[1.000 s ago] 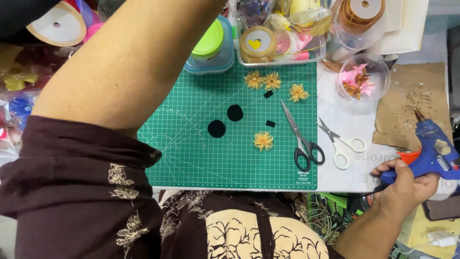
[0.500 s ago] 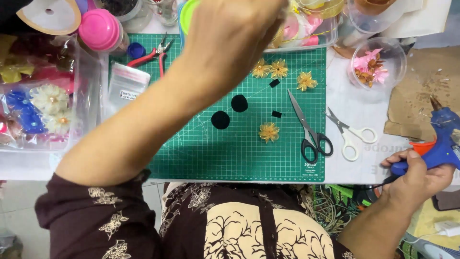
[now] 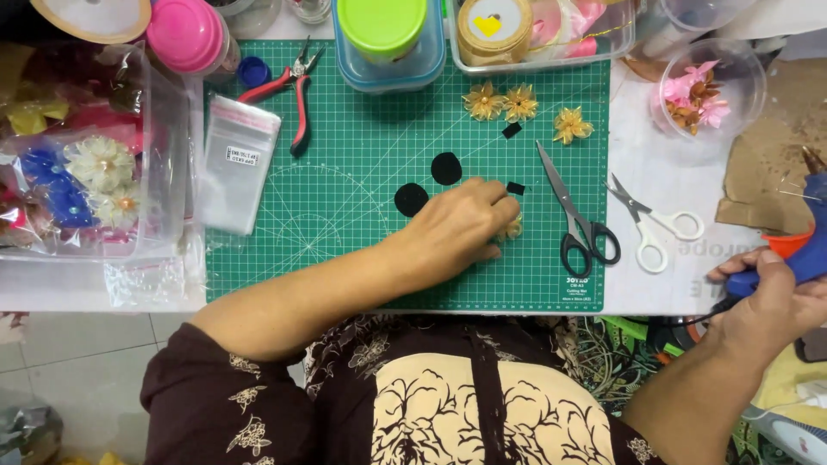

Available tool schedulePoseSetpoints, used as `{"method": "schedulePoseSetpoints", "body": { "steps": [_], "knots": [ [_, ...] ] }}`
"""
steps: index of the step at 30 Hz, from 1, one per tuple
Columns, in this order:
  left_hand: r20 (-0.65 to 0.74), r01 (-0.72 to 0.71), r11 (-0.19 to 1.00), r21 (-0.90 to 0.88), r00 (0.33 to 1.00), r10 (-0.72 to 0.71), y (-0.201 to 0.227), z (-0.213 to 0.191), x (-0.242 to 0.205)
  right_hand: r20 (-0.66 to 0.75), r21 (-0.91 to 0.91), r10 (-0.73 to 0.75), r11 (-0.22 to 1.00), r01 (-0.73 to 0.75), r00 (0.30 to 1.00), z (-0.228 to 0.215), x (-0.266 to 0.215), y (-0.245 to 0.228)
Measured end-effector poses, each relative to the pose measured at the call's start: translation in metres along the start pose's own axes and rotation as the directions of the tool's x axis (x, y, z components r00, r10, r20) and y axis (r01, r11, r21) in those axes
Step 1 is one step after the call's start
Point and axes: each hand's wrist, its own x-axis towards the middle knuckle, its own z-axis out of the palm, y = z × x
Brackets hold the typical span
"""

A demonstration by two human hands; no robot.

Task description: Gluing small artificial flowers onto circular black bases using a hot glue gun on a cutting mat.

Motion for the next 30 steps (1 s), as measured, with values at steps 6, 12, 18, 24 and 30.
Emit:
{"method": "schedulePoseSetpoints", "body": {
  "steps": [6,12,18,24,30],
  "knots": [
    [-0.056,-0.006,1.0,-0.028,0.998,0.004,-0.011,0.012,-0.003,-0.006,0.02,0.056,0.998,-0.056,0.998,-0.001,0.0,-0.004],
    [-0.185,-0.009,0.961,-0.278,0.982,-0.044,-0.017,0.016,0.003,0.029,-0.024,0.057,0.998,-0.056,0.998,0.007,-0.01,-0.019],
    [-0.037,0.139,0.972,-0.19,0.988,-0.149,-0.011,0.016,0.005,0.092,0.0,0.057,0.998,-0.057,0.994,0.021,-0.023,-0.034],
    [-0.571,-0.429,0.901,-0.067,0.757,0.318,-0.01,0.015,0.002,0.212,0.036,-0.002,0.999,-0.006,0.977,0.032,-0.038,-0.052],
    [-0.634,-0.511,0.86,0.012,0.661,0.402,-0.008,-0.007,-0.006,0.26,0.099,0.026,0.994,-0.054,0.965,0.039,-0.055,-0.062]
  ]
}}
